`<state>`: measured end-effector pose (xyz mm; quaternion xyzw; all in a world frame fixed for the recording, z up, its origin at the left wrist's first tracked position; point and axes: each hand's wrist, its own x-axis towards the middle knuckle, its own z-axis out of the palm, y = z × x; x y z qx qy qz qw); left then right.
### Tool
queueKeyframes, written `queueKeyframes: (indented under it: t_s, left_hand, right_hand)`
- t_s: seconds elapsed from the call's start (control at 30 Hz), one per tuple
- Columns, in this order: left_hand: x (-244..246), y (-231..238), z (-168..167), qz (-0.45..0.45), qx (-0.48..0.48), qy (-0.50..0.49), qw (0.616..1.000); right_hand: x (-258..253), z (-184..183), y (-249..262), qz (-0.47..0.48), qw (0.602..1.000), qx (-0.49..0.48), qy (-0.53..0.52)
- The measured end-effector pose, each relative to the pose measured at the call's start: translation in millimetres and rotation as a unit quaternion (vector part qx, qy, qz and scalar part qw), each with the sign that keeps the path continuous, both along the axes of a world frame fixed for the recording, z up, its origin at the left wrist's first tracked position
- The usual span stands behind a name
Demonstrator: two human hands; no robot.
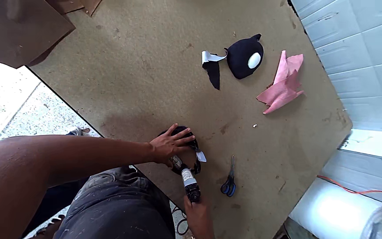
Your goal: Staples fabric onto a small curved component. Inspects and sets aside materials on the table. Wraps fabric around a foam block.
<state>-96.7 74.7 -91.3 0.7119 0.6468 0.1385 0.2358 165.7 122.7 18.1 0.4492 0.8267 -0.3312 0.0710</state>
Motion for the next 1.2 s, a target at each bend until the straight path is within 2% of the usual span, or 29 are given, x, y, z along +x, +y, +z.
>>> queueKeyframes:
  t_s: [0.27,0.4,0.53,0.73,0.87,1.2]
  left_hand:
    - [3,0,-2,0.003,0.007,0.004,1.000]
    - [-5,1,10,-0.005,0.008,-0.007,1.000]
    - [-31,-24,25,0.025,0.000,-0.010,1.000]
    - [-30,-44,7,0.037,-0.031,0.005,0.999]
    - [-29,-43,5,0.058,-0.025,-0.007,0.998]
    - [-25,-41,4,0.065,-0.029,0.001,0.997]
  right_hand:
    - [0,-3,9,0.027,1.000,0.000,-0.008]
    - [-6,17,17,0.060,0.996,0.027,-0.056]
    - [-17,35,25,0.143,0.989,0.045,-0.012]
    - [-40,14,57,0.224,0.973,0.030,-0.054]
    - [-41,8,67,0.252,0.967,0.015,-0.027]
    - [-39,6,73,0.274,0.961,-0.014,-0.025]
